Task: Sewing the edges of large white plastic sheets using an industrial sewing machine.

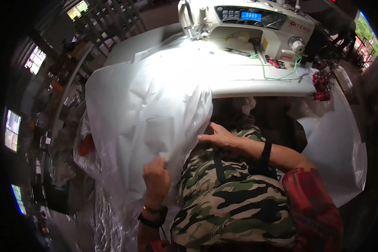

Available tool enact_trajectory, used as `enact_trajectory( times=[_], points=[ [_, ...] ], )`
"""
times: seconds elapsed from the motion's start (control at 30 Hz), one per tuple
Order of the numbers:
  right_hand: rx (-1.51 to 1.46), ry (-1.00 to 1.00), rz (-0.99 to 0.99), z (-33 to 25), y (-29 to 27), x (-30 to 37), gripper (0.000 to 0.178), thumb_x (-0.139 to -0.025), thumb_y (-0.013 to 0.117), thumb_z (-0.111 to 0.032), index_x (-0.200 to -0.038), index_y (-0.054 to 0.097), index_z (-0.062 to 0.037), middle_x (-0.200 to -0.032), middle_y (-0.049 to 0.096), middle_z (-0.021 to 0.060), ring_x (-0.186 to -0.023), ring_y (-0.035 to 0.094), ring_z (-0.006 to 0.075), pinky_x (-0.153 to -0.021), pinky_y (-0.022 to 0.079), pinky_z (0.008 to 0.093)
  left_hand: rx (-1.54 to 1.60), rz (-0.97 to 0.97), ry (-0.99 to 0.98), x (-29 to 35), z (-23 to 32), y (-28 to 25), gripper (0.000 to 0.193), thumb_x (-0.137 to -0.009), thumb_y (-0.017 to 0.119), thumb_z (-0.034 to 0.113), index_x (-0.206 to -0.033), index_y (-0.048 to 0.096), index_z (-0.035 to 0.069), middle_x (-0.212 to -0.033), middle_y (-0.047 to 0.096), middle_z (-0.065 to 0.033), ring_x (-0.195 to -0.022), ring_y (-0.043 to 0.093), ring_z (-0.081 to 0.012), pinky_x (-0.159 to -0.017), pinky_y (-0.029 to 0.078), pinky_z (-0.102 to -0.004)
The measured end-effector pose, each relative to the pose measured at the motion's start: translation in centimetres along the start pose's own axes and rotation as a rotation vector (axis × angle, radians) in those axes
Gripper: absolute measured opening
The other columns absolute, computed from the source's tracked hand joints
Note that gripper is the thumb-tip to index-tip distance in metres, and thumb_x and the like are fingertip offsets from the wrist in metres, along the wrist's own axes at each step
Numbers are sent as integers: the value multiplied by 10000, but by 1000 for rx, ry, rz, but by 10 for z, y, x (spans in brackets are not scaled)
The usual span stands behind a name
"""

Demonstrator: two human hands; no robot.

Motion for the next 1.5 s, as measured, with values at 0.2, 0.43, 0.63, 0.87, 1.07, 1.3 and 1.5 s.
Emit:
enact_trajectory(
  times=[0.2,0.43,0.63,0.87,1.07,1.3,1.5],
  points=[
    [-62,190,-66,29,37,-15,396,-854,698,-320,-1022,671,37,-922,681,104,-771,629,176,-695,506,309,-148,155,-59,-21,-34,-34,164,-735,498,-58,-888,515,-2,-839,533,-166,-842,520,-375,-835,393,-434],
    [-165,79,-48,41,41,-15,313,-929,617,-281,-929,680,25,-737,629,27,-618,533,103,-552,421,287,-222,234,-63,-37,-48,-29,186,-763,481,-65,-929,525,4,-877,550,-136,-892,543,-328,-937,365,-424],
    [162,-559,-164,-125,-4,95,341,-954,591,-232,-754,686,27,-612,548,-30,-585,491,64,-530,394,251,-371,260,-95,-29,-91,-31,270,-782,498,-56,-1040,547,6,-960,581,-108,-973,567,-278,-1021,306,-459],
    [426,87,46,40,-113,73,257,-864,591,-152,-685,649,23,-624,640,100,-598,625,163,-565,466,324,-347,211,-111,-52,-97,-33,350,-800,525,-64,-1140,563,10,-1031,607,-100,-1048,575,-254,-1065,280,-477],
    [716,-282,537,-65,-88,91,224,-870,677,-207,-881,637,13,-727,658,144,-626,635,255,-563,472,366,-295,136,-142,-39,-75,-41,409,-809,506,-54,-1212,547,0,-1123,603,-116,-1093,562,-260,-1070,287,-466],
    [-388,-63,298,-62,-65,28,419,-896,692,-225,-1195,542,26,-1015,684,103,-747,632,104,-556,480,214,-149,229,210,-55,50,-91,521,-788,485,-87,-1302,517,-5,-1304,552,-174,-1216,512,-334,-1045,363,-445],
    [-643,-98,-235,-64,18,37,180,-905,684,-226,-917,643,-51,-832,667,35,-645,584,71,-576,458,201,243,20,362,-46,113,-84,341,-856,476,-75,-1166,611,-23,-1224,611,-204,-1104,600,-368,-940,484,-406]
  ],
)
Point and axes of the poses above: each hand's wrist, its own x-axis away from the middle knuckle, its own y-axis out of the palm, z = x × y, the point moved 6 cm from there along -x, towards the middle knuckle
